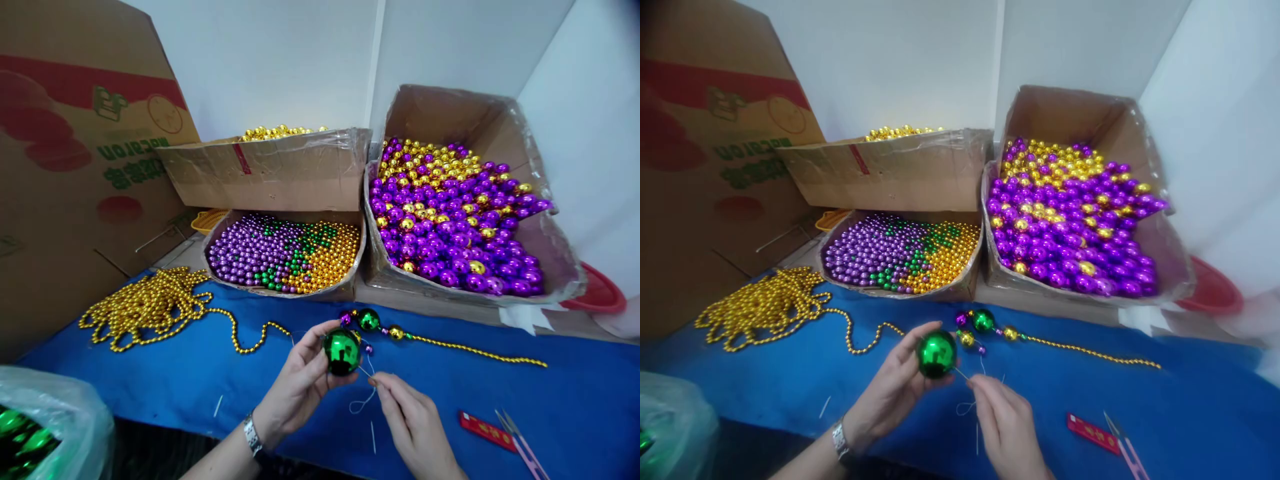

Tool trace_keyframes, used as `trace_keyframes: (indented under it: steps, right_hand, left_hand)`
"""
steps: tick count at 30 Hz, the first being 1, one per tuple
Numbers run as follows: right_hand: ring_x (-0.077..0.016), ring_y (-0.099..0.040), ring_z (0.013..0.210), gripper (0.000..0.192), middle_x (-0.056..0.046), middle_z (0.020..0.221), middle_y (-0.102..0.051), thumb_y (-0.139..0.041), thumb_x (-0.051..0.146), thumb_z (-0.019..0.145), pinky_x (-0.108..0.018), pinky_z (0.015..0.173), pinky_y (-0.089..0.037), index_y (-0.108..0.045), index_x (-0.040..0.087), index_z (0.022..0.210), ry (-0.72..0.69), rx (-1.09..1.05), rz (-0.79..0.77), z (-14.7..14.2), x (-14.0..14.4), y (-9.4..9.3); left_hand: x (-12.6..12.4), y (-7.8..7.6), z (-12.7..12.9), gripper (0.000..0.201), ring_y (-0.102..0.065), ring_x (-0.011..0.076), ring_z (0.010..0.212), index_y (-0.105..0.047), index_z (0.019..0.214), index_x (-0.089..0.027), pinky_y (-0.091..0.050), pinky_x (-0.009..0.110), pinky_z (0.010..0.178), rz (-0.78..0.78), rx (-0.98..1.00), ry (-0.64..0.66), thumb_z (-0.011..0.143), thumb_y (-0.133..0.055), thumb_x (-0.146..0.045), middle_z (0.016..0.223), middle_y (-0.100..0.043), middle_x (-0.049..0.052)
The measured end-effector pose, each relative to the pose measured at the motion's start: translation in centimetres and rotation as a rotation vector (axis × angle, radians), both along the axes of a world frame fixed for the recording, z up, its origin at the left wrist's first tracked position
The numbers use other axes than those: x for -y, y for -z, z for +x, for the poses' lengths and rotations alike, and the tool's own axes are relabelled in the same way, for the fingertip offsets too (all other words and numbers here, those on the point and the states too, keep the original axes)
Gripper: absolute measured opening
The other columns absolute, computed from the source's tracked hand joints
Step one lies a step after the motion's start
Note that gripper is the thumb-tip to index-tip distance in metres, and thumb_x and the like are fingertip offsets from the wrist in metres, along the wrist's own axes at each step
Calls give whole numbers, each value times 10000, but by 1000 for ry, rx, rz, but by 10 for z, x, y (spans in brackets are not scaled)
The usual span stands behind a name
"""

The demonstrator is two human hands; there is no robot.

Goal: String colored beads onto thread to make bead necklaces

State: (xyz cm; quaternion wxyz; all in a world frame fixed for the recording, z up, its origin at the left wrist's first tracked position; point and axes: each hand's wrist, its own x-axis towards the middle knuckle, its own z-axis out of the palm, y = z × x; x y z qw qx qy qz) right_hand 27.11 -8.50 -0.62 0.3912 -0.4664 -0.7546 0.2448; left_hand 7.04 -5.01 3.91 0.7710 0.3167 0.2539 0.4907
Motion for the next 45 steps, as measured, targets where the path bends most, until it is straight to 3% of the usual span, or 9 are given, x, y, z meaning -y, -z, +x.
trace_keyframes:
  steps: [6,12,15,18,22,25,30,37,45]
  right_hand:
    - [-147,-635,808,213,-41,924,-647,-352,235,965,-211,702,-483,-540,231,1063,3,-3,-83,-7,-2,-6]
    - [-120,-599,636,214,0,696,-580,-332,251,970,-177,583,-450,-503,217,846,-6,-21,-105,-3,-4,-14]
    - [-108,-555,552,240,11,636,-544,-352,271,967,-173,533,-428,-463,215,761,57,-69,-63,5,-4,-14]
    - [-115,-534,534,252,11,614,-523,-333,305,973,-180,497,-410,-481,217,789,114,-105,-95,10,-4,-15]
    - [-123,-530,537,268,2,621,-528,-326,331,974,-190,502,-413,-492,217,798,128,-125,-109,12,-3,-15]
    - [-126,-532,533,271,1,614,-524,-346,338,968,-189,504,-424,-514,216,793,159,-136,-103,12,-2,-12]
    - [-124,-541,513,241,4,616,-542,-355,318,966,-171,467,-431,-559,222,882,181,-102,-135,18,-3,-9]
    - [-123,-540,542,263,-12,652,-565,-350,304,970,-181,535,-454,-595,209,945,155,-98,-52,19,-11,-20]
    - [-130,-559,571,222,-23,701,-602,-356,248,962,-215,543,-418,-571,205,932,125,-56,40,10,-18,-22]
  left_hand:
    - [-3,-3,3,425,-563,228,1027,-510,1239,-214,-469,352,865,96,-147,46,827,-617,-213,1144,-574,112]
    - [-28,-32,-10,471,-546,273,1094,-505,1258,-189,-461,381,894,346,-417,232,811,-631,-273,1249,-548,141]
    - [-67,-49,-20,414,-551,258,1107,-468,1278,-186,-484,358,867,514,-663,105,891,-488,-333,1311,-509,140]
    - [-127,-54,-25,360,-593,208,1012,-508,1210,-152,-484,307,833,734,-1331,-83,921,-401,-337,1174,-604,114]
    - [-199,-35,-19,177,-604,216,912,-646,942,-125,-454,372,862,766,-1574,50,823,-587,-242,962,-664,103]
    - [-226,-14,-9,221,-601,191,912,-609,1012,-131,-492,393,820,742,-1641,154,858,-568,-284,1025,-627,81]
    - [-234,-8,-1,248,-599,190,927,-585,1063,-138,-508,389,804,698,-1561,159,874,-547,-296,1067,-607,83]
    - [-177,-45,-8,309,-644,204,940,-524,1155,-99,-527,324,795,605,-1108,4,920,-436,-280,1080,-642,153]
    - [-105,-53,-1,194,-666,150,813,-642,980,-129,-537,258,737,54,-278,8,796,-657,-188,995,-677,94]
